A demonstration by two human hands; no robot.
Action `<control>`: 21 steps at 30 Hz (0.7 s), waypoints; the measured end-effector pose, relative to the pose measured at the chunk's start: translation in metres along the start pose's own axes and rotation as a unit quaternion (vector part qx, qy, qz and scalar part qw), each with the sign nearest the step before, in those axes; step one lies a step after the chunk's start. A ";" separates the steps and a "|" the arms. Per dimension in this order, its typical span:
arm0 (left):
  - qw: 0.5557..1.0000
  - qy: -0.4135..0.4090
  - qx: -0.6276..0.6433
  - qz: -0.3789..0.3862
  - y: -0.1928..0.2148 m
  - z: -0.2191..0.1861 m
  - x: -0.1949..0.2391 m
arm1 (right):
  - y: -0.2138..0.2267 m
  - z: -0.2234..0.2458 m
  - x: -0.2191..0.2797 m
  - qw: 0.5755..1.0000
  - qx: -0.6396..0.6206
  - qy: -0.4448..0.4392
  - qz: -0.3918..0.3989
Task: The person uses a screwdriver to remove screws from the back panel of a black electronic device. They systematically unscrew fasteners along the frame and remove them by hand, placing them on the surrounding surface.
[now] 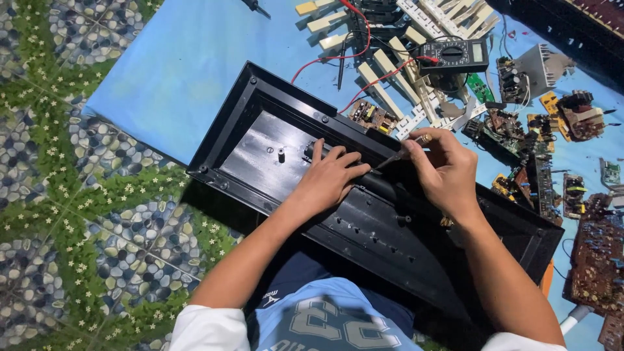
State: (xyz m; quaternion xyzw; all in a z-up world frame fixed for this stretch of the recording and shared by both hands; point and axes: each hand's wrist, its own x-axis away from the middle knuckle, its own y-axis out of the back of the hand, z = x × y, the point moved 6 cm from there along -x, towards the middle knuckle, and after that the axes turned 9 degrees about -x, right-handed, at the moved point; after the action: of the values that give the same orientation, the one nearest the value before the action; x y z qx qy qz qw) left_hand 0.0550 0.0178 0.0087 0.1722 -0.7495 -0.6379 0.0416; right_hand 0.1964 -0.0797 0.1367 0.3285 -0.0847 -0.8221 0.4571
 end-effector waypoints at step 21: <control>1.000 0.001 -0.001 0.001 -0.003 0.000 -0.001 | -0.003 -0.002 0.004 1.000 0.000 0.011 0.012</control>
State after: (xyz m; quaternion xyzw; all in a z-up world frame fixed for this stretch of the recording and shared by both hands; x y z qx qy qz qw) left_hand 0.0564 0.0180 0.0060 0.1724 -0.7488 -0.6386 0.0432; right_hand 0.1944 -0.0808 0.1320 0.3366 -0.0832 -0.8130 0.4677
